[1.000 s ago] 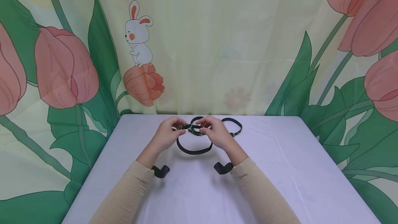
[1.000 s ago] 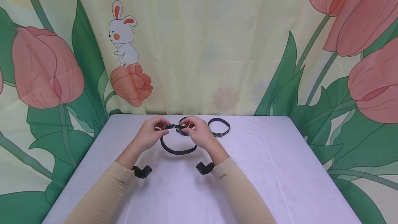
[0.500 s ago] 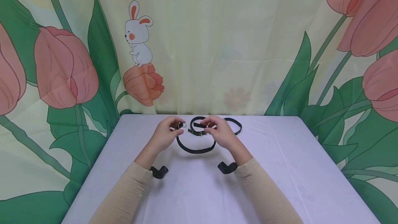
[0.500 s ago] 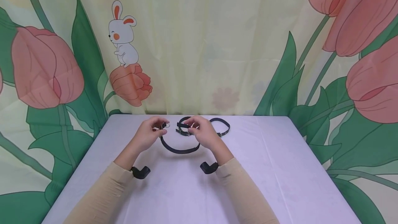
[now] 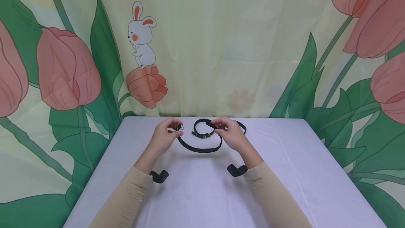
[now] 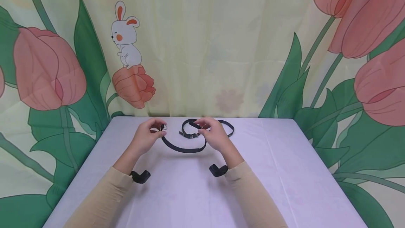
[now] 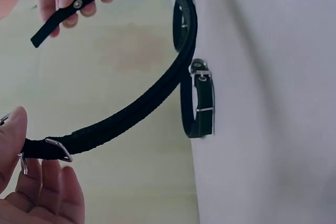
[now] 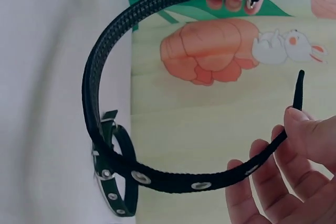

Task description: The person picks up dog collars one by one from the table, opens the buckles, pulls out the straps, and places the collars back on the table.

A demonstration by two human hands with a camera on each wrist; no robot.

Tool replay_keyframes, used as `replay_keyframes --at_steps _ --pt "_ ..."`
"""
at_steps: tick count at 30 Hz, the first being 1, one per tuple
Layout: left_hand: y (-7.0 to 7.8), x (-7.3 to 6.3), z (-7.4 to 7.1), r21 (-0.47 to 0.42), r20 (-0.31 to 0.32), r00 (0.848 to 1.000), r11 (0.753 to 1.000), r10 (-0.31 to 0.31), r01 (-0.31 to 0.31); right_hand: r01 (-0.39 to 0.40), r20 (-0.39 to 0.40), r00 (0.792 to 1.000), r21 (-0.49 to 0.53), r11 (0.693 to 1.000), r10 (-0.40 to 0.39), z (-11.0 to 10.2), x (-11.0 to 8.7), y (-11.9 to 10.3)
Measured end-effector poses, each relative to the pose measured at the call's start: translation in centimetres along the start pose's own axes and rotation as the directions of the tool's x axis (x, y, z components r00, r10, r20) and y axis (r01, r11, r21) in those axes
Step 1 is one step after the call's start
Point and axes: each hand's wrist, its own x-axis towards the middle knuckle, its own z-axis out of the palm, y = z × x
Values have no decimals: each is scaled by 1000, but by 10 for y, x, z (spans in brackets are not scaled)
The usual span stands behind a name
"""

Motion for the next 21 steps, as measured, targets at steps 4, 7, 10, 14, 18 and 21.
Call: replay_keyframes --at_steps 4,7,10,14,18,21 --pt "-2 -1 -3 -14 -6 1000 1000 13 -13 -29 -9 1000 -3 1000 29 -4 -2 1" --pt "-3 -2 -5 -25 -9 1000 1000 17 -17 -49 -16 999 6 999 49 -7 -4 3" --pt "-4 -3 -7 -35 -10 1000 999 6 -6 -62 -22 998 21 998 62 -10 -6 6" --pt "-7 -4 -9 -21 -2 1000 1000 -14 14 -75 -26 997 37 997 76 -14 -8 10" --pt "-12 -4 -11 -5 4 999 999 -38 38 -83 -37 996 48 995 85 -19 -11 13" --pt "-15 -5 -13 -2 6 998 998 -57 57 -91 -52 994 50 995 94 -23 -12 17"
